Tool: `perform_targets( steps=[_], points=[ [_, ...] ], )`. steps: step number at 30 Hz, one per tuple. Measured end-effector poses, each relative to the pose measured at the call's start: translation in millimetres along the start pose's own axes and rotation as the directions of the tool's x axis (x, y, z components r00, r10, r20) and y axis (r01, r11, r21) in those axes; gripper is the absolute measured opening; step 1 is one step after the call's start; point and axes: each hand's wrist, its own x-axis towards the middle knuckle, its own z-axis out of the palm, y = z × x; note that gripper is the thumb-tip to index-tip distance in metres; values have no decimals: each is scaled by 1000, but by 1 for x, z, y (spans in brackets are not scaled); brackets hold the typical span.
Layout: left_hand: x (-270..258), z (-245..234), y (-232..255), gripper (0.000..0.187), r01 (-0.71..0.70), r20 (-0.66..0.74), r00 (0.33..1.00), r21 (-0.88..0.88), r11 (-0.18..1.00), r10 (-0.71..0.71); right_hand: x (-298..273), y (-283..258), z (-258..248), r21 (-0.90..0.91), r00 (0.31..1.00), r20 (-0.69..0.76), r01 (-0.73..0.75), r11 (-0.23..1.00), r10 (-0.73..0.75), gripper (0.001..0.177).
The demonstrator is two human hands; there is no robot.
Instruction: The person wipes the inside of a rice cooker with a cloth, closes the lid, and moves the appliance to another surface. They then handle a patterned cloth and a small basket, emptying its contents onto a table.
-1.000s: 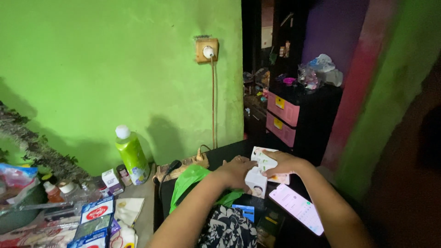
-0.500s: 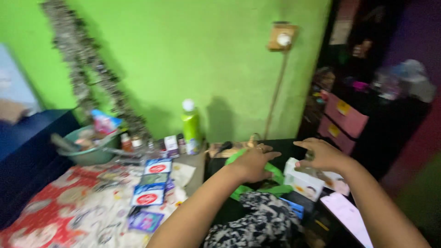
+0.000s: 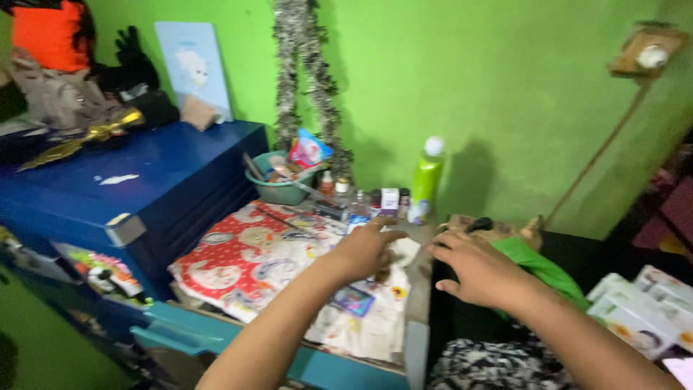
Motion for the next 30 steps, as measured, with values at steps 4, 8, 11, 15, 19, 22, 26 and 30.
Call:
perform_targets(
  steps=[4, 8, 11, 15, 19, 22, 26, 30],
  points=[
    [-67, -30, -98, 41, 52, -47, 997, -34, 998, -54, 40, -56, 7, 43, 996, 77, 29, 999, -32, 59],
    [-137, -39, -200, 45, 236, -57, 969, -92, 967, -242, 90, -108, 11, 52, 980, 168, 95, 994, -102, 57],
    [-180, -39, -259, 44, 359, -41, 931, -68, 931, -362, 124, -136, 16, 16, 968, 242, 61, 998, -63, 52],
    [-221, -55, -299, 36, 392, 21, 918, 107, 914, -396, 167, -159, 33, -52, 973, 233, 12, 999, 1, 51],
    [-229, -67, -308, 40, 443, 79, 892, 44, 895, -445, 213, -168, 65, -38, 989, 144, -36, 999, 41, 37],
    [-222, -56, -335, 44, 491, 140, 856, 77, 868, -497, 240, -178, 84, 1, 988, 98, -117, 993, 116, 28],
    [-209, -31, -354, 48, 532, 212, 807, 143, 834, -551, 268, -194, 97, 113, 977, -11, -212, 971, 215, 21],
    [-195, -20, -346, 40, 492, 219, 813, 236, 838, -540, 281, -227, 64, 185, 974, -51, -208, 960, 221, 32]
  ],
)
